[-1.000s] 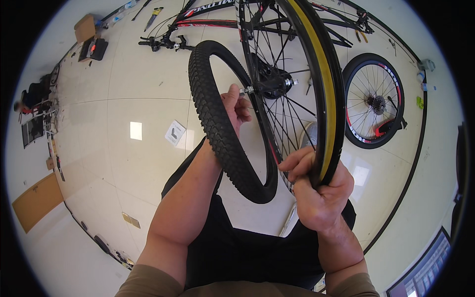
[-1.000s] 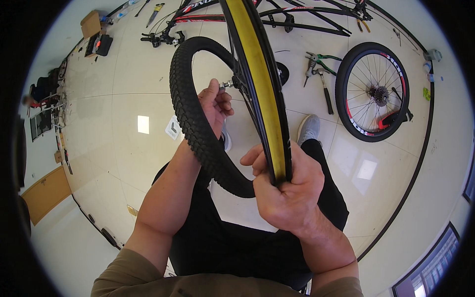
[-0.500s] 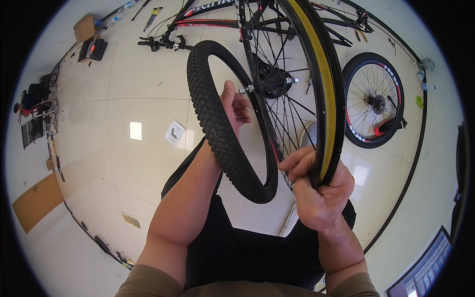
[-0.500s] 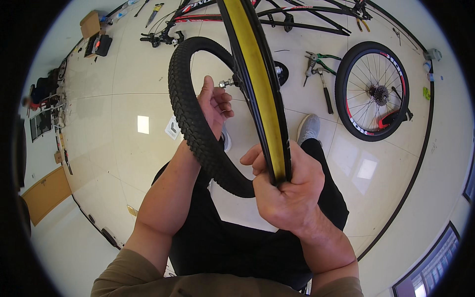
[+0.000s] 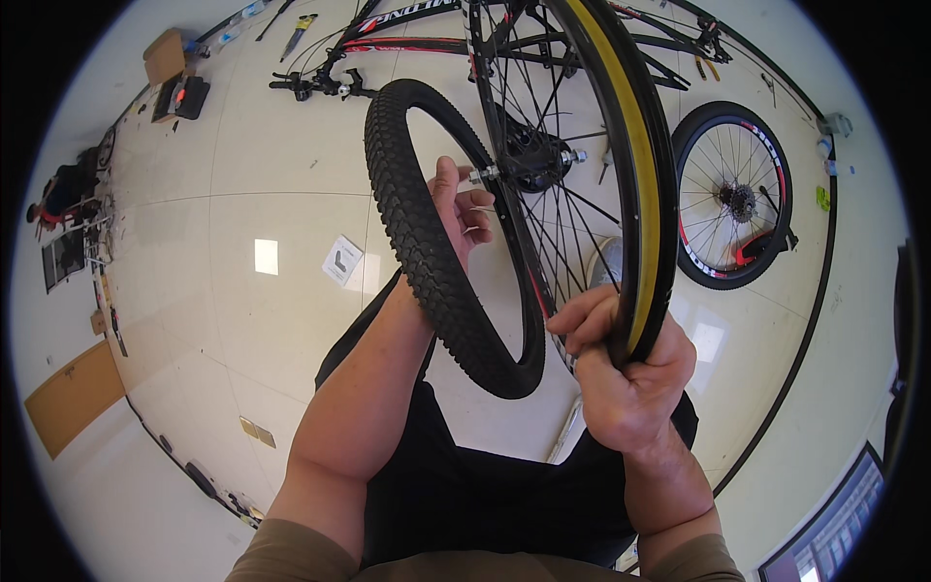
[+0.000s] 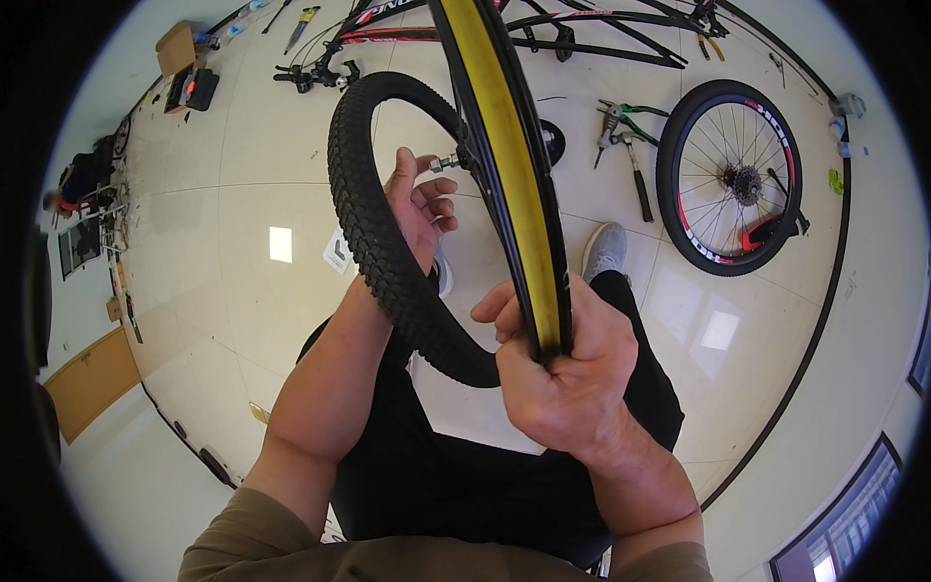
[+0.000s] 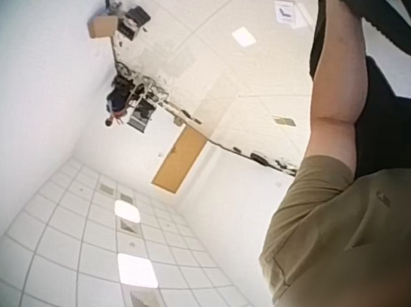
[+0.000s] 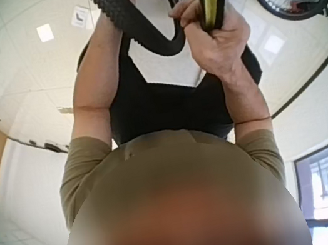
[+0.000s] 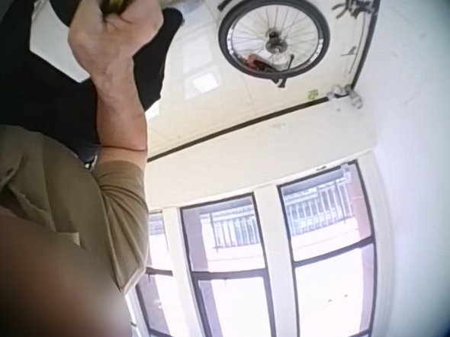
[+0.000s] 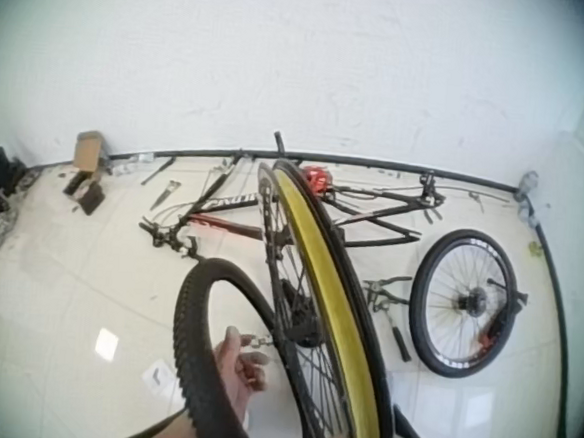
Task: The person removes a bicycle tire from the rim, inspects the inside of the tire, and then places a yellow inner tube into the tire. The person is seated on a chair throughout the process.
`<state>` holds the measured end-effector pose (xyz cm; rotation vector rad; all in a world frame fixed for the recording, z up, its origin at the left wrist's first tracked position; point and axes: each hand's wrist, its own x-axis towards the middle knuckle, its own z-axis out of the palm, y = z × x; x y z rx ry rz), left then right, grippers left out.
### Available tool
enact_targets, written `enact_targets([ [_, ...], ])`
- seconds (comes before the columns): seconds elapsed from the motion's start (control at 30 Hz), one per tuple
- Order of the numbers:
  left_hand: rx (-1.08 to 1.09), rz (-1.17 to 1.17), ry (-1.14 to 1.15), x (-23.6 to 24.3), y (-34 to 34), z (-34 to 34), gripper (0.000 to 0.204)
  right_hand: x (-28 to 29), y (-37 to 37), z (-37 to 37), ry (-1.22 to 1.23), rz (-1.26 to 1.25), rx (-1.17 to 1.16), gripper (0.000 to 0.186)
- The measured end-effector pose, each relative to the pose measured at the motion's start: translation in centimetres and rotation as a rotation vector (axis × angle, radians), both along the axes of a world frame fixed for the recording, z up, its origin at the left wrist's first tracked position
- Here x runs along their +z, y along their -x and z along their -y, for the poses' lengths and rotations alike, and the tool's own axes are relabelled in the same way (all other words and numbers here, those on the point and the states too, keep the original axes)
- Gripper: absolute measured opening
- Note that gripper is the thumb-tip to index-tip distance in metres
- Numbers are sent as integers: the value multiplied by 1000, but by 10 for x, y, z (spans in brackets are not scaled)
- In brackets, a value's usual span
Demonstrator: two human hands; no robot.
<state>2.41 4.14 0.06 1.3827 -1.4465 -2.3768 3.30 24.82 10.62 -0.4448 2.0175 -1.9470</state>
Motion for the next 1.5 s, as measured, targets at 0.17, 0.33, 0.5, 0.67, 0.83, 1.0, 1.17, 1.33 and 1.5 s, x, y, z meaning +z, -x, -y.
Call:
enact_targets([
  [0.17, -43, 2, -47, -9, -4, 6, 58, -1, 0, 0, 7, 3, -3, 19],
  [0.33, -8, 27, -20, 1, 1, 1, 57, -1, -1, 0, 9, 7, 4, 19],
  [0.5, -56, 24, -40, -7, -3, 5, 61, 2, -1, 0, 4, 67, -13, 20],
  [0.67, -11, 49, -19, 1, 0, 1, 62, 1, -1, -1, -10, 34, 12, 20],
  [0.83, -41, 49, -42, -1, -2, 3, 60, 1, -2, 0, 11, 58, -17, 20],
  [1.0, -33, 68, -47, -5, -3, 5, 63, 0, 0, 0, -10, 8, 13, 19],
  [1.17, 3, 61, -20, -1, 0, 2, 65, -2, 1, 1, -13, 19, 7, 19],
  [1.33, -3, 46, -53, -2, 0, 2, 66, -3, -2, 3, -8, 30, -14, 19],
  [1.5, 42, 85, -65, -3, -2, 4, 60, -2, -2, 4, 12, 36, 5, 19],
])
